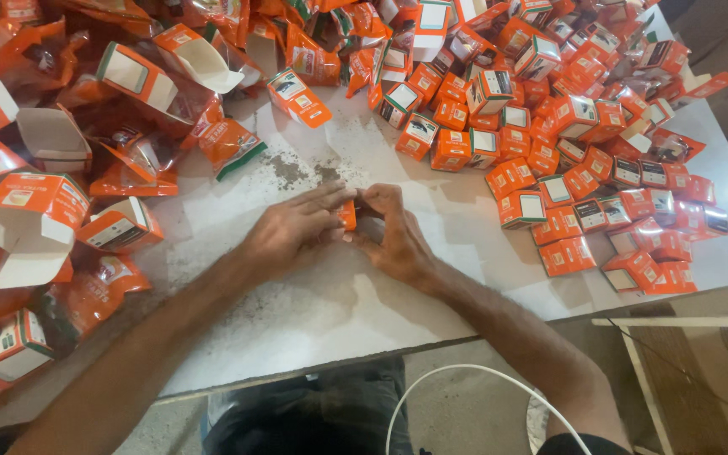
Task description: The person folds small orange cardboard boxes and inserts a packaged sachet into each one, closing the flaps, then places the finished box onto a large pile of completed boxes on the table. They repeat this packing cycle continuously, occasionally brushing spilled powder off the work surface.
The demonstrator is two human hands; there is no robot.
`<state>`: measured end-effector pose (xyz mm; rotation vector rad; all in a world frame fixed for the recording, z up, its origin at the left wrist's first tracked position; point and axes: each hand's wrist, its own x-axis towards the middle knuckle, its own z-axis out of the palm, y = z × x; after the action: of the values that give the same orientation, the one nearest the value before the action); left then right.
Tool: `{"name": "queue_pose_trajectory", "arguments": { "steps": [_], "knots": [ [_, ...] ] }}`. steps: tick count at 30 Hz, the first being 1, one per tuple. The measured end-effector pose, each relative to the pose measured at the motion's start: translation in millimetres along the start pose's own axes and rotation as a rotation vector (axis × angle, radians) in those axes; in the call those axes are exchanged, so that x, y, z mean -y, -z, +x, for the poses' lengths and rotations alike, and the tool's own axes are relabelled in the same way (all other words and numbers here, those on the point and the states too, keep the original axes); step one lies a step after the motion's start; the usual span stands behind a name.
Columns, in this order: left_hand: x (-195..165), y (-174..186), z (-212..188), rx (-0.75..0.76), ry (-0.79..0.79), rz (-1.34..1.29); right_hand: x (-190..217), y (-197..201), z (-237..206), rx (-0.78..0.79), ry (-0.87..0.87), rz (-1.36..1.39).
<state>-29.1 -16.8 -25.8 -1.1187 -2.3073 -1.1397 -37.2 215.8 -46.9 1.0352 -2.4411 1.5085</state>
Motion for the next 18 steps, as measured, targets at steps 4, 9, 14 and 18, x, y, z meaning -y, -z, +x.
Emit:
{"name": "queue_pose_trajectory", "arguments": {
  "steps": [4, 9, 14, 18],
  "knots": [
    [5, 0, 7, 0.075, -0.115, 0.16, -3, 4, 5, 0.026, 0.051, -0.077],
    [13, 4, 29, -0.098, -0.009, 0.212, -3, 39, 19, -0.231, 0.019, -0.45],
    [52, 13, 85, -0.132, 0.224, 0.786, 2, 71, 22, -0.413, 0.117, -0.656],
    [56, 2, 103, -0.075, 0.112, 0.571, -1, 56, 17, -0.24, 0.095, -0.417]
  ]
}}
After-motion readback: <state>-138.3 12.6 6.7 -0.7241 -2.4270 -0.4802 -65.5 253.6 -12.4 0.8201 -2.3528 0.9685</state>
